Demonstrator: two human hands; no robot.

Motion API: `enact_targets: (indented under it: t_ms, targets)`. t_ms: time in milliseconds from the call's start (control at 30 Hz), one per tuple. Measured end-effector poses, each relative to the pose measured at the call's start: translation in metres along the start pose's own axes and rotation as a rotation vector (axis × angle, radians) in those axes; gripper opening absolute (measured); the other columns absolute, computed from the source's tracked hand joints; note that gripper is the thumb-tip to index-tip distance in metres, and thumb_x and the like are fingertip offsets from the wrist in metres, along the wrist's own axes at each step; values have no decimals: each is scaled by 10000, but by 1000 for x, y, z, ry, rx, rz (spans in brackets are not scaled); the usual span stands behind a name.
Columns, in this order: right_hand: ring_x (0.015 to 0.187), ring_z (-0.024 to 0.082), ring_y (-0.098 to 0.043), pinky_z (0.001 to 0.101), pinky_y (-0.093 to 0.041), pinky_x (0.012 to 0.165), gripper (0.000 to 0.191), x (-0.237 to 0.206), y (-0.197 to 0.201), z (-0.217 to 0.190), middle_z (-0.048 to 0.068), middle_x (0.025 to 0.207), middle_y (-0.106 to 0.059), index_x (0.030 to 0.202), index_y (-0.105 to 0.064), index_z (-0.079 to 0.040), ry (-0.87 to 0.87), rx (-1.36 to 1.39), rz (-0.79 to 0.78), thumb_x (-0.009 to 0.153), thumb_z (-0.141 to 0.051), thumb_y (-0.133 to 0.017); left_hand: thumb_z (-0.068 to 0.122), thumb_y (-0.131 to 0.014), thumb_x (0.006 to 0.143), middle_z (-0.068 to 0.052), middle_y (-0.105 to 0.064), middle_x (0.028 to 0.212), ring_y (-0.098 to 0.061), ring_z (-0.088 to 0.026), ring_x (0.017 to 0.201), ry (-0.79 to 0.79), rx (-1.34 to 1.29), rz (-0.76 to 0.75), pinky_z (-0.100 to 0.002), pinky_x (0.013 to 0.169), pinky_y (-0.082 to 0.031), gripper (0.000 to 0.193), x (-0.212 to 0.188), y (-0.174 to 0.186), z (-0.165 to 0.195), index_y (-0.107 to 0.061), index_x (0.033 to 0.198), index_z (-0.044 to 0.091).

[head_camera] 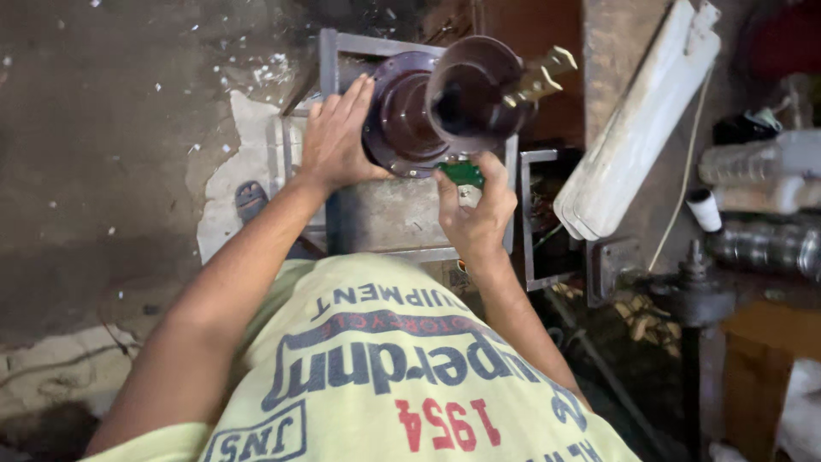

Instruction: The person secures a brown metal component onto a metal frame using a screwdriver. They insert screws into holes around the base of the component and tighten them to attach the part firmly to the frame.

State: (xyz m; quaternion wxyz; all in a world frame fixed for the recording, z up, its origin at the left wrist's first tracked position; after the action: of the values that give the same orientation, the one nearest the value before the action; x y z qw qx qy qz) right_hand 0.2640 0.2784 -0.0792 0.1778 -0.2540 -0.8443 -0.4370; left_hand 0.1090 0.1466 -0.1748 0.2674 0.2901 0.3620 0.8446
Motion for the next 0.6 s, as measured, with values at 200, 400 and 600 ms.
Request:
enact_targets:
  t_ms: [200,400,600]
  targets:
    - [878,229,-785,288,-616,738,412,-36,37,-11,193,1018,-756,1168,-468,-11,9,50,-9,904,62,-775,717,-928,445,-197,-458,1564,-537,-342,1203,-12,16,-6,-509,1018,-374,1443,2,-4,4,-389,1539,-55]
    - [948,209,-780,286,-630,768,266,-90,22,32,178,1003,-774,966,-582,-29,-430,231,-47,848,-13,-819,673,-926,444,-195,-444,1600,-523,-351,1233,25,49,-85,-503,1025,-373,1458,5,-14,5,-351,1570,-51]
    - [811,203,-733,353,-571,737,276,-110,-2,58,119,904,-755,961,-637,-45,-582,231,-241,790,-67,-852,703,-944,475,-229,-341,1618,-436,-408,1351,62,7,-126,-552,1078,-325,1500,6,-10,13,-282,1583,-63]
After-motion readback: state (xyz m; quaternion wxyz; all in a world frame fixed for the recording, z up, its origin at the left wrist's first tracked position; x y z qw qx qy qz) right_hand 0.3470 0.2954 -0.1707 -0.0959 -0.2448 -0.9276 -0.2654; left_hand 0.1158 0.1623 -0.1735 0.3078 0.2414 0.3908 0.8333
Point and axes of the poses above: each hand's wrist, its own x-axis towards the middle knuckle, its own y-axis out of the back of the hand, z = x × y, the point moved 3 cm from there along x, towards the middle knuckle
